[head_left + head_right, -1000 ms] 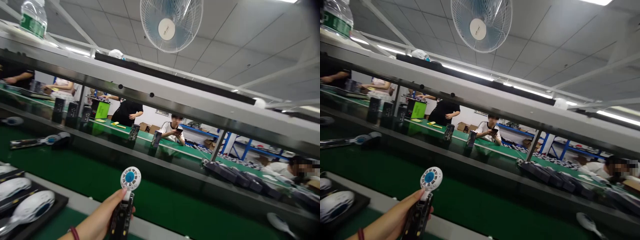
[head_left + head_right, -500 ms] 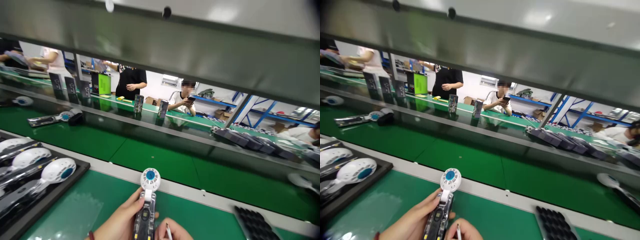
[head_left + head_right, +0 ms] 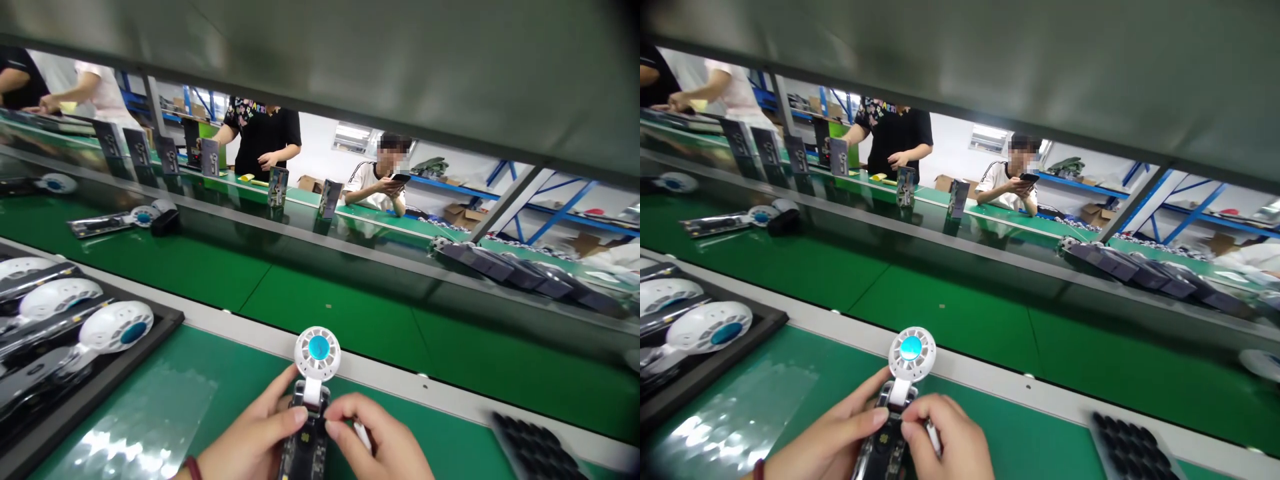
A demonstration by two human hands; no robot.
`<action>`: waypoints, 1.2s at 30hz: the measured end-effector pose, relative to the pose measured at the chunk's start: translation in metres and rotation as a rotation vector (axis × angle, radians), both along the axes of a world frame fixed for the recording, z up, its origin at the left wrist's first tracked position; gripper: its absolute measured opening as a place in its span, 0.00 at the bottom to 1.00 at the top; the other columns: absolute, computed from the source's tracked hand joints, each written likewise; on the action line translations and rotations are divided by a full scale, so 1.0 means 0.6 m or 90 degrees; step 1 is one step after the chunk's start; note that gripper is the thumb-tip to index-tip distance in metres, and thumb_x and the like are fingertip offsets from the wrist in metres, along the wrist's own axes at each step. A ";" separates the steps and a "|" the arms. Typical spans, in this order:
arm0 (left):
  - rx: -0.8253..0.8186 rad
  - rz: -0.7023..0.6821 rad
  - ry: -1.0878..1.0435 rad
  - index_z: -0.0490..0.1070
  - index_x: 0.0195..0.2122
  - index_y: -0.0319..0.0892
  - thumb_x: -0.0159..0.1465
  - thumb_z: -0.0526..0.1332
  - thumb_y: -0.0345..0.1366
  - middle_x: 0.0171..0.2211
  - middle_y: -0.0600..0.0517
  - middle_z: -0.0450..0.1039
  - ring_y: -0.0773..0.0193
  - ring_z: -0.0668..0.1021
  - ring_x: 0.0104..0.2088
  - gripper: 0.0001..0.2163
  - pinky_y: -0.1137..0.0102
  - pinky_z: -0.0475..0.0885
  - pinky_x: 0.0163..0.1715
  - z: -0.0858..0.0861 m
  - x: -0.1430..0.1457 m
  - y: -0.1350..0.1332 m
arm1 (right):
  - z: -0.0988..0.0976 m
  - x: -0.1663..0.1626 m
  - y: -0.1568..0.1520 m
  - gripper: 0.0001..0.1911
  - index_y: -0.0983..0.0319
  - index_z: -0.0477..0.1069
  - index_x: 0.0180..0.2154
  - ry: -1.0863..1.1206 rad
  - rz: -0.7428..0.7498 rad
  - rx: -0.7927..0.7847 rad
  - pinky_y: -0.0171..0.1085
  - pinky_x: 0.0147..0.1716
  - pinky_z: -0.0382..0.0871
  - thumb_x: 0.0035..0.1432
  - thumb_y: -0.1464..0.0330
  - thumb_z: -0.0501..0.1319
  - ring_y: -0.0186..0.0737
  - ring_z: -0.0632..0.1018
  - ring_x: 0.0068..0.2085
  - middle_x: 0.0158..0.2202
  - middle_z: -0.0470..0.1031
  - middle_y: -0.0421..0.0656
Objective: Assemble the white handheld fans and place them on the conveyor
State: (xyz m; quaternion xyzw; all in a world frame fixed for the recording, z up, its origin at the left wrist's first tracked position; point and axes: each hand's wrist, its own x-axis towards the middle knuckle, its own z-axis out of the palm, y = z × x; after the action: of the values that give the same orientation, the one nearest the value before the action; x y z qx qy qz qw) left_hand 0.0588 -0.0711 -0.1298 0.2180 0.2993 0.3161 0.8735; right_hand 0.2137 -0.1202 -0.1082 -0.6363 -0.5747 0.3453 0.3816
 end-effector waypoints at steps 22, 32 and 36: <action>0.064 -0.034 0.090 0.52 0.55 0.48 0.51 0.63 0.36 0.28 0.54 0.65 0.57 0.71 0.37 0.31 0.65 0.61 0.37 0.010 0.003 -0.008 | 0.017 -0.019 -0.009 0.08 0.57 0.68 0.27 -0.205 0.065 0.036 0.26 0.27 0.64 0.51 0.74 0.54 0.31 0.73 0.28 0.27 0.72 0.35; 0.050 -0.028 0.082 0.50 0.56 0.47 0.52 0.63 0.35 0.30 0.53 0.67 0.61 0.70 0.35 0.32 0.65 0.60 0.39 0.013 0.005 -0.008 | 0.014 -0.027 -0.011 0.10 0.57 0.67 0.30 -0.231 0.093 0.041 0.29 0.29 0.66 0.54 0.75 0.50 0.33 0.73 0.30 0.30 0.70 0.37; 0.053 -0.029 0.077 0.51 0.55 0.48 0.53 0.63 0.34 0.28 0.55 0.67 0.63 0.69 0.34 0.30 0.67 0.60 0.39 0.013 0.003 -0.009 | 0.015 -0.030 -0.012 0.11 0.56 0.67 0.31 -0.280 0.096 0.055 0.31 0.28 0.67 0.55 0.75 0.49 0.35 0.73 0.29 0.31 0.70 0.38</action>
State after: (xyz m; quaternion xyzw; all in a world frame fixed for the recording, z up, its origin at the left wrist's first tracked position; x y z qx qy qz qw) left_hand 0.0605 -0.0764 -0.1219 0.2795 0.3328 0.2945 0.8511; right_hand 0.1957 -0.1272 -0.0991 -0.6345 -0.7041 0.2014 0.2473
